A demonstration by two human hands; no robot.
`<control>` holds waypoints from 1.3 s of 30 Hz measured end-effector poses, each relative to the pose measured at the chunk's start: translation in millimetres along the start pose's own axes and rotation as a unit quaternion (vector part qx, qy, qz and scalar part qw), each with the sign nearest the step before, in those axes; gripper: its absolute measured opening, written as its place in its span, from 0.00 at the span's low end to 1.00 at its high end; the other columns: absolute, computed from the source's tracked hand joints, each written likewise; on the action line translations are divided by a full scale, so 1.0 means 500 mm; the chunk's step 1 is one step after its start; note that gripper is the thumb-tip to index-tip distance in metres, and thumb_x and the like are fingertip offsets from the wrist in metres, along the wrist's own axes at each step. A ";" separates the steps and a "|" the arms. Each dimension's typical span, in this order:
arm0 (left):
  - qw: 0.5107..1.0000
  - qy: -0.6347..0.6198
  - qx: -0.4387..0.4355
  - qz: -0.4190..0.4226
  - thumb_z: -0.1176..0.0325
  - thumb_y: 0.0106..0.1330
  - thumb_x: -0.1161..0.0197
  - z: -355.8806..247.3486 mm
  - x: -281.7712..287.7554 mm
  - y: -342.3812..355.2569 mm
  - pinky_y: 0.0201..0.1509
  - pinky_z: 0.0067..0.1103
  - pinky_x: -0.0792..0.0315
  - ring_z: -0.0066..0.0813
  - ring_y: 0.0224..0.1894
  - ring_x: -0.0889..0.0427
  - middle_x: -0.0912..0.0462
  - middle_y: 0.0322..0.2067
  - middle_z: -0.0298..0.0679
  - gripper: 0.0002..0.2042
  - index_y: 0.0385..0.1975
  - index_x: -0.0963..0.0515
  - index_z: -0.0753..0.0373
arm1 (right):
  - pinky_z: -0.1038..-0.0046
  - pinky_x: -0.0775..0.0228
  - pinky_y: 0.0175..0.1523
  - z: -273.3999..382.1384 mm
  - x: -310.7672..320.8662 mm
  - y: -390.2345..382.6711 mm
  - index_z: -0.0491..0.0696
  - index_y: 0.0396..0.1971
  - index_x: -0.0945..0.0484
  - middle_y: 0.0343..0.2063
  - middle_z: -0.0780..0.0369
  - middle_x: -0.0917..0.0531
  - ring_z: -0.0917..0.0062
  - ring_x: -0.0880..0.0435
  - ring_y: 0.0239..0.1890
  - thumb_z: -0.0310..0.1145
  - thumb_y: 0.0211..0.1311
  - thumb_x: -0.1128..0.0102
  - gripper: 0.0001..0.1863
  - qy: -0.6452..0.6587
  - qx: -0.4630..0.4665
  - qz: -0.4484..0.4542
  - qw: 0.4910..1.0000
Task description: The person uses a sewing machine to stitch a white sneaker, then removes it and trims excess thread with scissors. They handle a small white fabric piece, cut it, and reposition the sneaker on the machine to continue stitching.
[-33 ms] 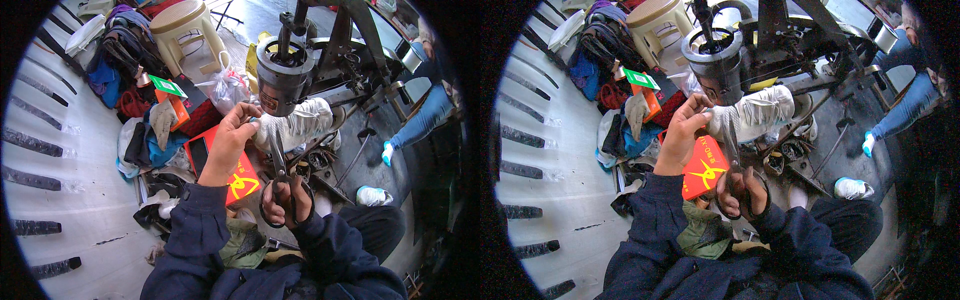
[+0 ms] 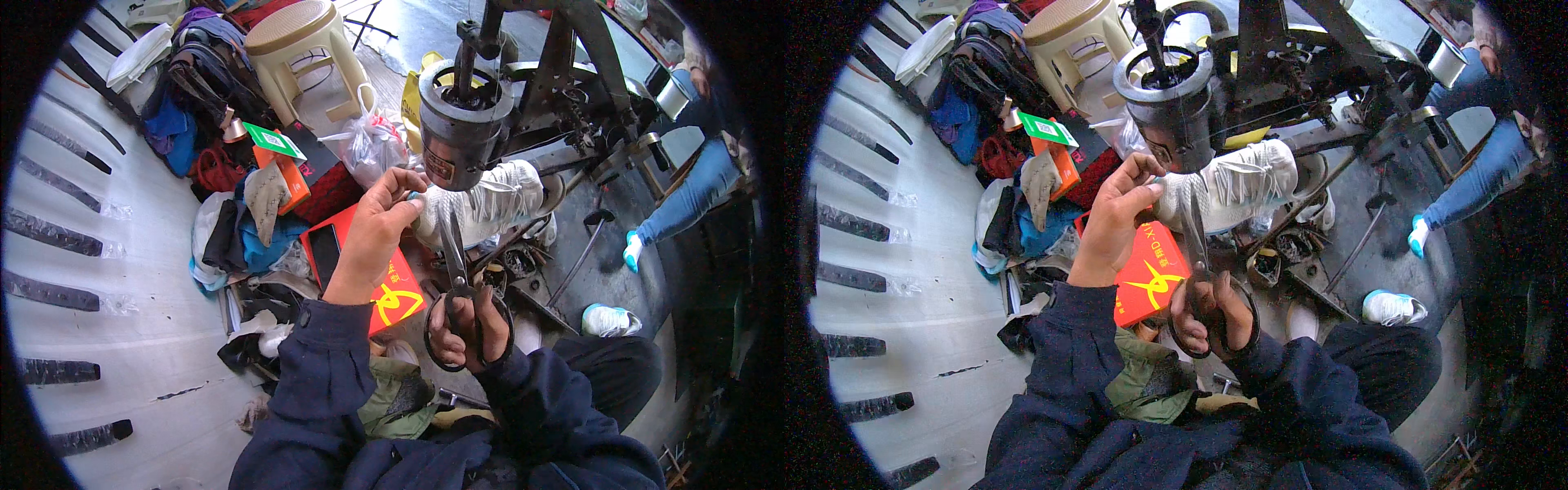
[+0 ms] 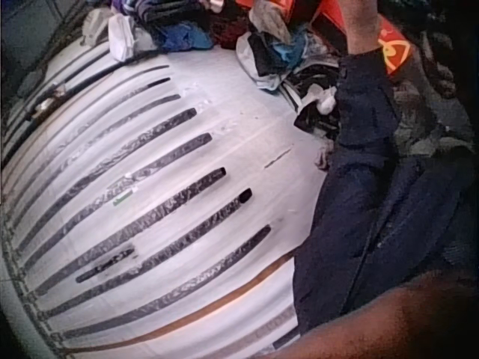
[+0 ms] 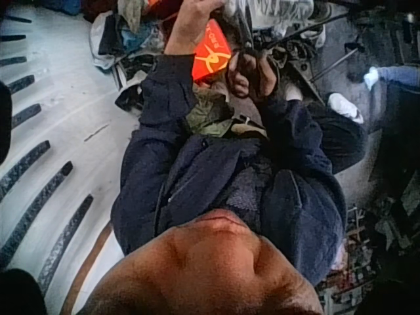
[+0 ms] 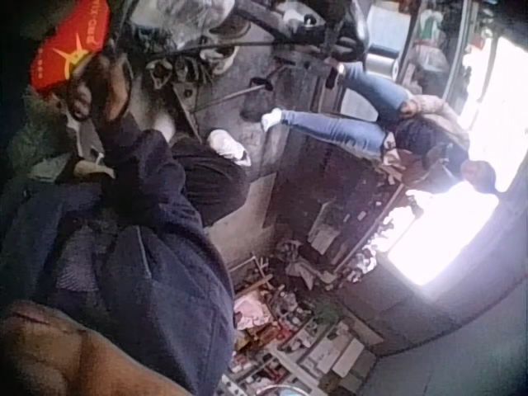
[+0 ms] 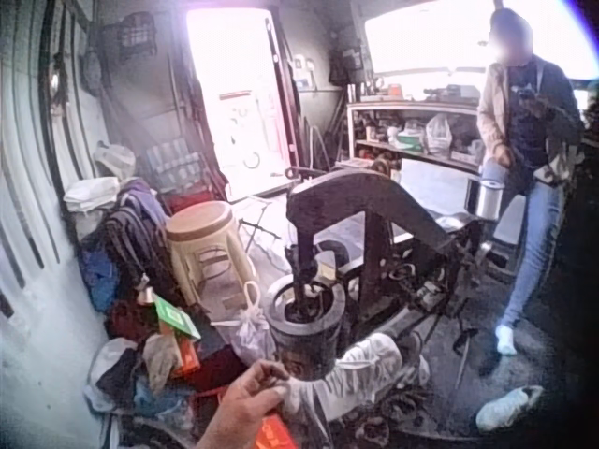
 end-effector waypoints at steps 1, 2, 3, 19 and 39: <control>1.000 0.009 -0.008 0.003 0.80 0.66 0.45 -0.002 -0.001 0.000 0.57 0.18 0.34 0.18 0.49 0.25 0.24 0.46 0.33 0.08 0.43 0.26 0.64 | 0.79 0.48 0.20 0.001 0.003 0.002 0.43 0.36 0.26 0.14 0.68 0.38 0.81 0.41 0.12 0.76 0.66 0.68 0.44 -0.013 -0.011 -0.012 1.000; 1.000 0.019 -0.016 0.005 0.80 0.66 0.45 -0.004 -0.002 0.000 0.57 0.18 0.34 0.18 0.49 0.25 0.24 0.46 0.33 0.08 0.43 0.26 0.64 | 0.79 0.48 0.20 0.004 0.006 0.003 0.43 0.37 0.26 0.14 0.68 0.38 0.81 0.41 0.12 0.75 0.66 0.68 0.44 -0.021 -0.016 -0.014 1.000; 1.000 0.021 -0.016 0.005 0.80 0.67 0.45 -0.004 -0.002 -0.001 0.57 0.18 0.34 0.18 0.49 0.25 0.24 0.46 0.33 0.08 0.43 0.26 0.64 | 0.79 0.47 0.20 0.006 0.006 0.003 0.43 0.37 0.26 0.14 0.68 0.38 0.81 0.41 0.12 0.75 0.66 0.68 0.44 -0.029 -0.018 -0.010 0.999; 0.807 0.518 -0.280 -0.044 0.73 0.59 0.33 -0.052 -0.068 -0.038 0.45 0.26 0.24 0.42 0.38 0.15 0.17 0.36 0.48 0.13 0.42 0.25 0.66 | 0.77 0.43 0.21 0.000 0.062 -0.044 0.39 0.41 0.25 0.17 0.66 0.32 0.80 0.34 0.16 0.70 0.67 0.55 0.40 -0.065 0.031 -0.039 0.997; 0.900 0.384 -0.178 -0.101 0.77 0.70 0.42 -0.045 -0.033 -0.024 0.38 0.19 0.29 0.18 0.32 0.26 0.22 0.28 0.35 0.02 0.36 0.26 0.68 | 0.79 0.43 0.20 -0.009 0.033 -0.029 0.39 0.39 0.25 0.14 0.66 0.35 0.80 0.36 0.13 0.76 0.65 0.65 0.47 -0.026 -0.021 0.041 0.999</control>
Point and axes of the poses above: each hand's wrist, its own y-axis towards the middle knuckle, its own x-axis out of the back of the hand, z = x × y, the point moved 5 cm from there along y, towards the middle knuckle
